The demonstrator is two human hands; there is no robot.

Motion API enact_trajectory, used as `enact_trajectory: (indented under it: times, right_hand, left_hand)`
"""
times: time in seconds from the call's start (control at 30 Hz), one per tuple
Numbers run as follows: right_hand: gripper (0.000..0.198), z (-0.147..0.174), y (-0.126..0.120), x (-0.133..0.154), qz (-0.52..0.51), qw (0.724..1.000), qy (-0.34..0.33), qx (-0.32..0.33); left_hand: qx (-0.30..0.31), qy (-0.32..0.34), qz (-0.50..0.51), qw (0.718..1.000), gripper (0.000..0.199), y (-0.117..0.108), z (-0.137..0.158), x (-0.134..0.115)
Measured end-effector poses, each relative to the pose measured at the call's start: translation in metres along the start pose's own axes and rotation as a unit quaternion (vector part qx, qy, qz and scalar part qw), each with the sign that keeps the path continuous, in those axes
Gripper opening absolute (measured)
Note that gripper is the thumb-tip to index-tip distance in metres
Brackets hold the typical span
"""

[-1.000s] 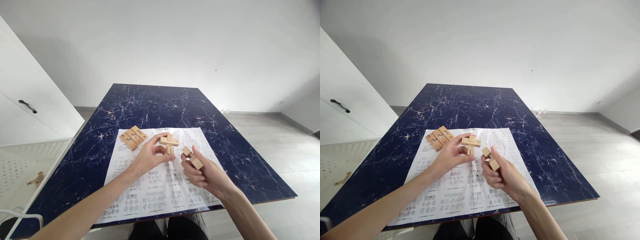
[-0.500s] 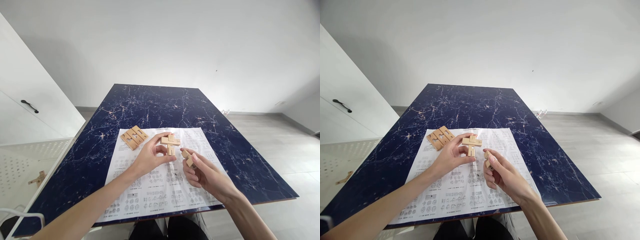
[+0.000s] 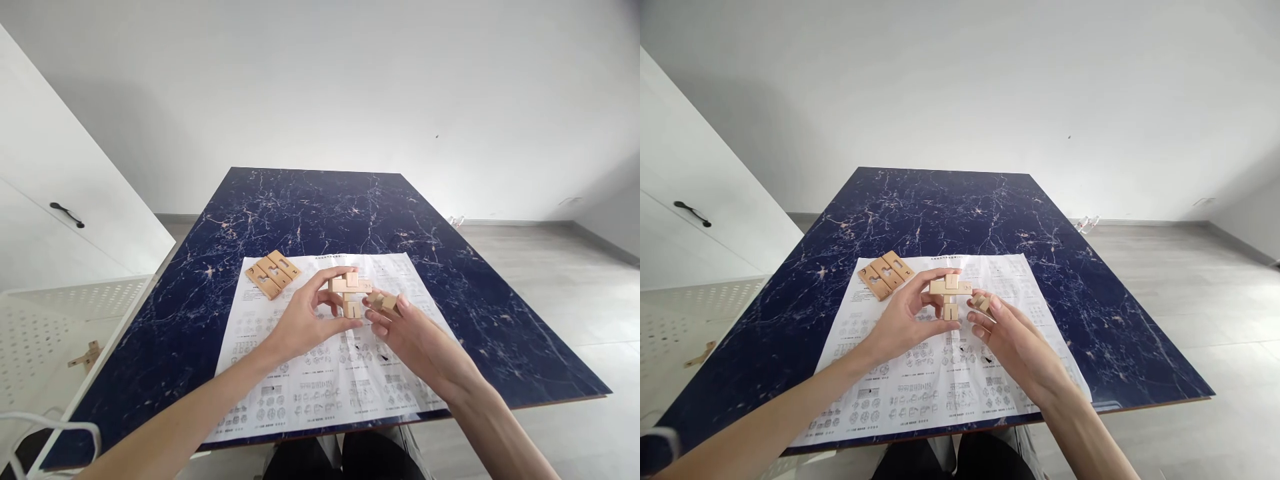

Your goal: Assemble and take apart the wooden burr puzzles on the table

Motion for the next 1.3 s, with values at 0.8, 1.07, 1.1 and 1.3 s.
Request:
enact_trajectory:
  times: [0.8, 1.07, 1.1, 1.3]
  right_hand:
    - [0.034, -0.014, 0.022, -0.006, 0.017, 0.998, -0.045, 0.049]
    - [0.029, -0.017, 0.030, -0.006, 0.023, 0.995, -0.059, 0.073]
    - [0.030, -0.018, 0.031, -0.006, 0.029, 0.995, -0.058, 0.079]
    - [0.033, -0.017, 0.033, -0.006, 0.044, 0.995, -0.055, 0.066]
  left_hand:
    - [-0.012, 0.062, -0.026, 0.998, 0.062, 0.003, 0.001, -0.010]
    - [-0.017, 0.066, -0.087, 0.994, 0.063, 0.002, 0.003, -0.011]
    - [-0.017, 0.069, -0.089, 0.993, 0.062, 0.002, 0.003, -0.011]
    - [-0.005, 0.076, -0.098, 0.992, 0.059, 0.005, 0.002, -0.012]
Point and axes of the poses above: each hand's wrist, its own z-axis away from the middle knuckle, its own y-axis out of the palm, x = y × z, the point moved 8 cm from there along -z, towards the middle knuckle, and after that the axes turned 13 degrees about x, right-handed, at the moved point
